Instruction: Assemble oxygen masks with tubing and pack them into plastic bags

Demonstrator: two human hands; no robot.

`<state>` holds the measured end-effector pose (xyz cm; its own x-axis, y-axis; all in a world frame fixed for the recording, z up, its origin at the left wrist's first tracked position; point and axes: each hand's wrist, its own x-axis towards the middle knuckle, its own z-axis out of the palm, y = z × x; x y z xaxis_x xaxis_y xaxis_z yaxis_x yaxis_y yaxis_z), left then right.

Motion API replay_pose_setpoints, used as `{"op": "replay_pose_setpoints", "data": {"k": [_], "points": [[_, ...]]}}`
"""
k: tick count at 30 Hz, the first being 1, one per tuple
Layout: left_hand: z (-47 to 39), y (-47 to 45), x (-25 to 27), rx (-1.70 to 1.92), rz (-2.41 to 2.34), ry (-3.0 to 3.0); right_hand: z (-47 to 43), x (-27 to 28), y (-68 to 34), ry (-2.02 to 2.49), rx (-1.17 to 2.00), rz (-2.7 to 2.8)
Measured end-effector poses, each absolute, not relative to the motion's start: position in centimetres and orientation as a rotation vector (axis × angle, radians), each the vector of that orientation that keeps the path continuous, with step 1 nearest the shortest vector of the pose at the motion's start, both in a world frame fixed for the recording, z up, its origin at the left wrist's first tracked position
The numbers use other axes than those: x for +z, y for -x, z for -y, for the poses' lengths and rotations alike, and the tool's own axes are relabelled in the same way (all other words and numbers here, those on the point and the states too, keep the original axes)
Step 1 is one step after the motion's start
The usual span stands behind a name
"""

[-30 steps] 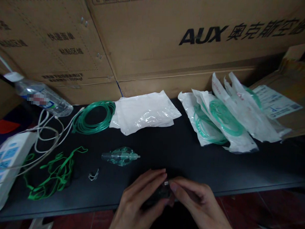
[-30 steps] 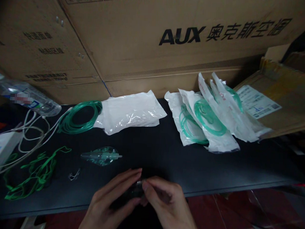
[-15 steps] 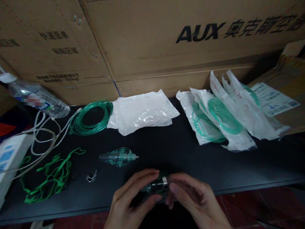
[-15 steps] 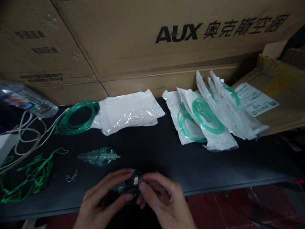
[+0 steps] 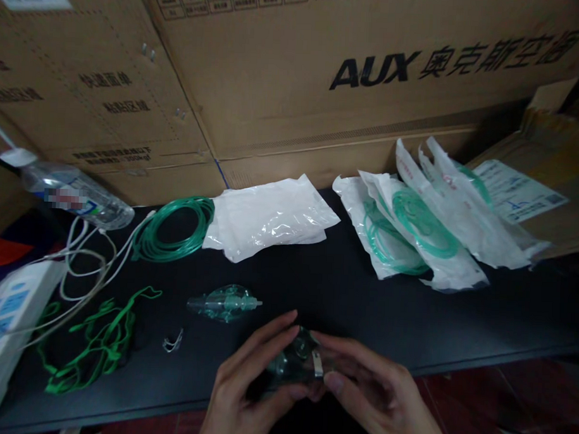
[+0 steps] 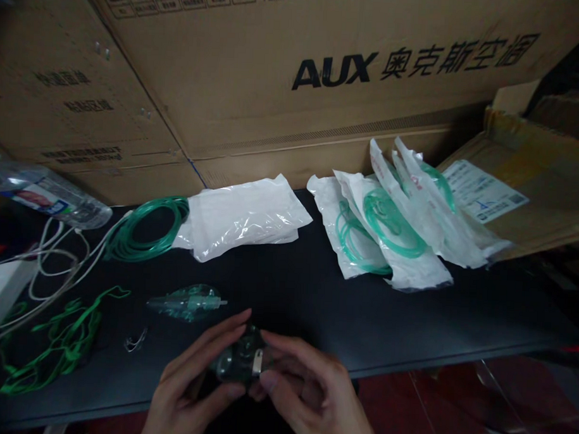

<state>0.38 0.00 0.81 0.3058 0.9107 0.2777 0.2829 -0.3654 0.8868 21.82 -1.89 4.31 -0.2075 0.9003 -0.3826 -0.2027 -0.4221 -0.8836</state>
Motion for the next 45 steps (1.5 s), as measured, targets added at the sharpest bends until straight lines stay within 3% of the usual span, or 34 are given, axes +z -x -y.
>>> {"op": "replay_pose_setpoints", "data": {"k": [20, 35, 45], "points": [[0.3, -1.4, 1.1, 1.2, -1.174, -1.786, 2.7, 2.5, -20.8, 1.276, 1.416, 1.173], [-1.4, 0.3, 1.6, 1.029, -0.999, -1.92, 1.2, 4.4, -22.1, 1.21, 1.927, 0.888], [-0.9, 0.4, 0.3, 1.077, -1.061, -1.834, 1.8, 3.4, -21.1, 1.322, 1.72, 0.995]]}}
